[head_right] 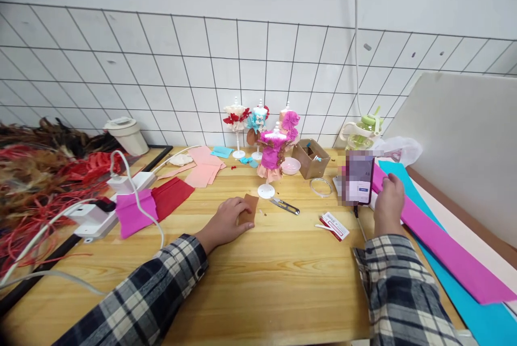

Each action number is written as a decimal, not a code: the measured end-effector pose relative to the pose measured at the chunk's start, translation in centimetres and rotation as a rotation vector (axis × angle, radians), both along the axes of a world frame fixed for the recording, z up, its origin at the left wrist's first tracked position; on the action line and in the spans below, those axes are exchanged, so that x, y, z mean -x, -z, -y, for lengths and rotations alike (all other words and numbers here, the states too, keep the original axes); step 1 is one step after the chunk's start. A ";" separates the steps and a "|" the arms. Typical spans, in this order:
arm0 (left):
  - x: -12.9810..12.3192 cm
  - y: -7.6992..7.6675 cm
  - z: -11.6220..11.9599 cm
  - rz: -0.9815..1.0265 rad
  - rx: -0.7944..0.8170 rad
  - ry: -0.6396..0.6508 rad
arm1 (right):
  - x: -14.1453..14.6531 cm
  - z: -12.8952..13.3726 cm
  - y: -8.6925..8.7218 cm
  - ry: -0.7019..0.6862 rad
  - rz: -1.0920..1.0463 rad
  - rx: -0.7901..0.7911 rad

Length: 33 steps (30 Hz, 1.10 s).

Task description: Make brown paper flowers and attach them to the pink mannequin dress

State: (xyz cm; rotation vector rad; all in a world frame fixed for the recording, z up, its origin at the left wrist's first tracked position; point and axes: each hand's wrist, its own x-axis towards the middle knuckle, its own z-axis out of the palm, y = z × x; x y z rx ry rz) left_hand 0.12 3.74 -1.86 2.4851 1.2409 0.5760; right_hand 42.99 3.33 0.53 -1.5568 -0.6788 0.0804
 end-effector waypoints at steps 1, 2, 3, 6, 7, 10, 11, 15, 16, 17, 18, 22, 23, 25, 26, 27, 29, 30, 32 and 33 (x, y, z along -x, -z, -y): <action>-0.1 0.0 -0.1 0.004 -0.001 -0.010 | -0.9 0.0 0.9 -0.020 -0.146 0.024; -0.2 0.0 -0.1 0.010 -0.003 -0.016 | -1.5 0.1 1.7 -0.058 -0.255 0.035; -0.2 -0.1 -0.1 0.019 -0.005 -0.020 | -1.8 0.2 2.3 -0.107 -0.353 0.059; -0.2 -0.5 0.1 0.026 -0.004 0.013 | -1.5 0.7 3.2 -0.274 -0.432 0.122; -0.2 -0.7 0.2 0.018 0.002 0.040 | -1.4 0.9 3.2 -0.320 -0.418 0.132; -0.2 -0.9 0.6 -0.005 0.018 0.120 | -1.2 1.2 3.1 -0.364 -0.397 0.121; -0.2 -0.9 0.6 -0.003 0.021 0.134 | -1.2 1.2 3.1 -0.342 -0.406 0.114; -0.1 -0.6 0.5 0.023 0.037 0.153 | -1.4 1.0 3.5 -0.228 -0.416 0.093; -0.1 -0.6 0.4 0.028 0.040 0.156 | -1.4 0.8 3.7 -0.209 -0.416 0.081; -0.1 -0.5 0.4 0.031 0.042 0.159 | -1.4 0.7 3.8 -0.194 -0.415 0.069; 0.0 -0.5 0.3 0.035 0.044 0.161 | -1.4 0.6 3.9 -0.178 -0.414 0.062; 0.0 -0.3 0.3 0.047 0.049 0.155 | -1.4 0.1 4.1 -0.133 -0.422 0.028; 0.0 -0.3 0.3 0.049 0.049 0.153 | -1.4 0.0 4.1 -0.125 -0.432 0.010; 0.0 -0.2 0.3 0.046 0.048 0.154 | -1.4 -0.1 4.2 -0.109 -0.441 -0.018; 0.0 -0.2 0.3 0.043 0.045 0.154 | -1.5 -0.2 4.3 -0.107 -0.436 -0.019; 0.0 -0.2 0.2 0.042 0.042 0.153 | -1.6 -0.2 4.3 -0.109 -0.429 -0.014; 0.0 -0.1 0.2 0.040 0.034 0.151 | -1.7 -0.1 4.2 -0.124 -0.428 0.008; 0.0 -0.2 0.2 0.040 0.032 0.150 | -1.8 0.0 4.2 -0.130 -0.438 0.023; -0.1 -0.2 0.3 0.039 0.032 0.149 | -1.9 0.1 3.9 -0.130 -0.470 0.043; -0.1 -0.3 0.3 0.038 0.034 0.149 | -1.8 0.2 3.8 -0.123 -0.488 0.047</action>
